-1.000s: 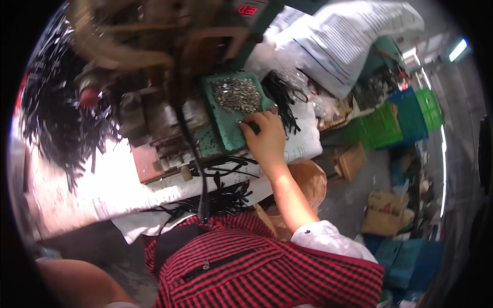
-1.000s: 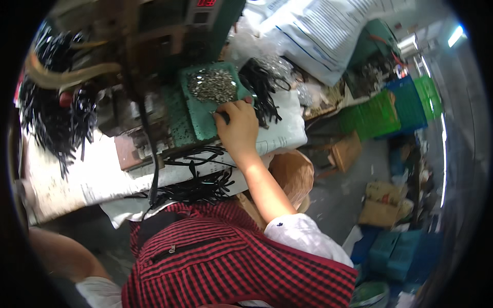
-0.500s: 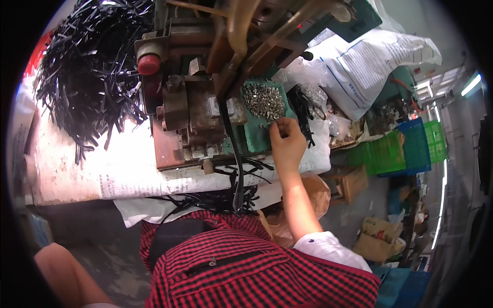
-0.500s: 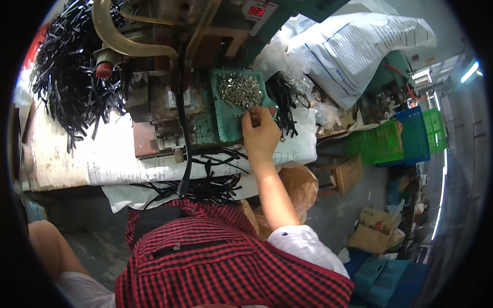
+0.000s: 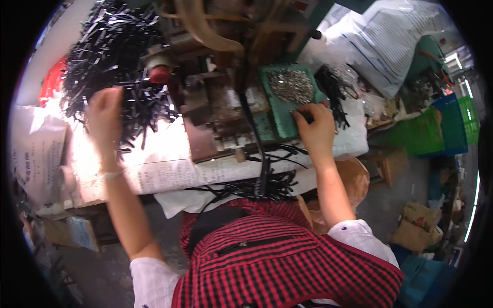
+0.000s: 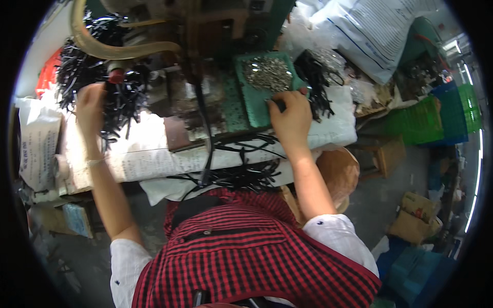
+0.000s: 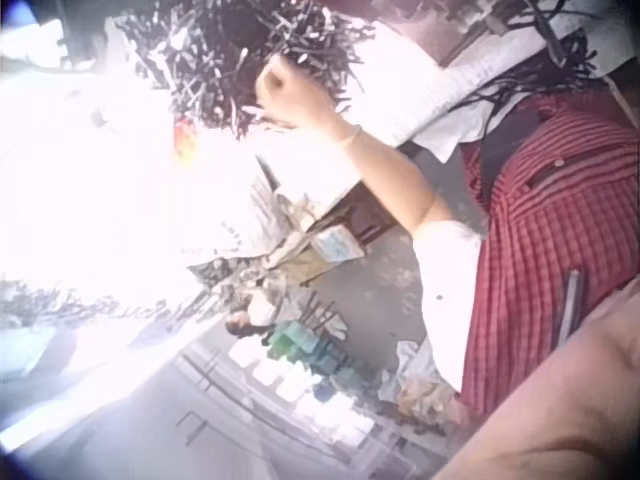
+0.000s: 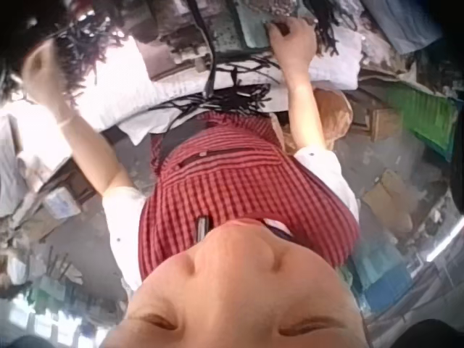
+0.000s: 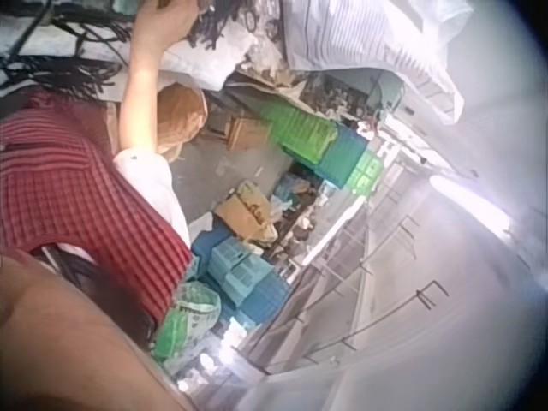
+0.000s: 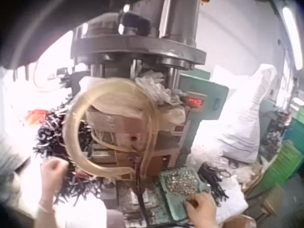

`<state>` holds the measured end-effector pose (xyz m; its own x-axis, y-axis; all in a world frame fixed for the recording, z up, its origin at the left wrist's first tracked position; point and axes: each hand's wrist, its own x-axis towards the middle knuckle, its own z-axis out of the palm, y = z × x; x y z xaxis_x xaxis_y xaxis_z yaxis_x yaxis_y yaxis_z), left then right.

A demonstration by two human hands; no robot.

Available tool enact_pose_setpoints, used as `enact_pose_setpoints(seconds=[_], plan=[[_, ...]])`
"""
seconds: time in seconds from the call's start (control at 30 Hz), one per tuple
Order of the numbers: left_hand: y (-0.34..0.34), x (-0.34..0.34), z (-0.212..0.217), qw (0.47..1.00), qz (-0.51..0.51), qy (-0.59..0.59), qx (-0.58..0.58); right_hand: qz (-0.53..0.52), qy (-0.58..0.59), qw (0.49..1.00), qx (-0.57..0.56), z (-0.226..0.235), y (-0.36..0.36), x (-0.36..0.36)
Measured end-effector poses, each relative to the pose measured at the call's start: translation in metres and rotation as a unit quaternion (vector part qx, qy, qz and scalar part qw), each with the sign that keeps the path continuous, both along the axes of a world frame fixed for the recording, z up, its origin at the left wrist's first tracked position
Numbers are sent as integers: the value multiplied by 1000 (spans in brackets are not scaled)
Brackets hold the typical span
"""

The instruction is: The person repeatedly picks small black plastic strips and metallic components from piles on the workbench, inserts them into a small press machine, and removes the assembled hair accessories. The process is continuous and repetitive throughout the clip.

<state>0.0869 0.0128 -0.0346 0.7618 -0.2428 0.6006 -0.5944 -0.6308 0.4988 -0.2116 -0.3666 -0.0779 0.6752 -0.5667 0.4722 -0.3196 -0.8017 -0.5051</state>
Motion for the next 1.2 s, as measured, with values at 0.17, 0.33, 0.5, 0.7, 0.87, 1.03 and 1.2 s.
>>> enact_pose_setpoints(seconds=[0.17, 0.33, 0.5, 0.7, 0.87, 1.03, 1.2], plan=[[-64, 7, -61, 962, 219, -40, 160, -33, 71, 995, -56, 1, 0, 9], [-29, -17, -59, 981, 79, 31, 176, -48, 50, 995, 71, 11, 6, -1], [1, -28, -42, 956, 75, 126, 254, -38, -72, 997, -1, 3, -6, 2], [18, -24, -23, 993, 52, 18, 107, 43, -200, 961, 188, 47, 36, 32], [-27, -81, 41, 898, -155, 292, -291, 183, -273, 922, 204, 74, 81, 62], [-83, -155, 96, 926, -260, -19, -272, 212, -292, 858, 365, 73, 95, 67], [-122, -132, 123, 939, -230, -138, -216, 239, -284, 841, 394, 85, 96, 71]])
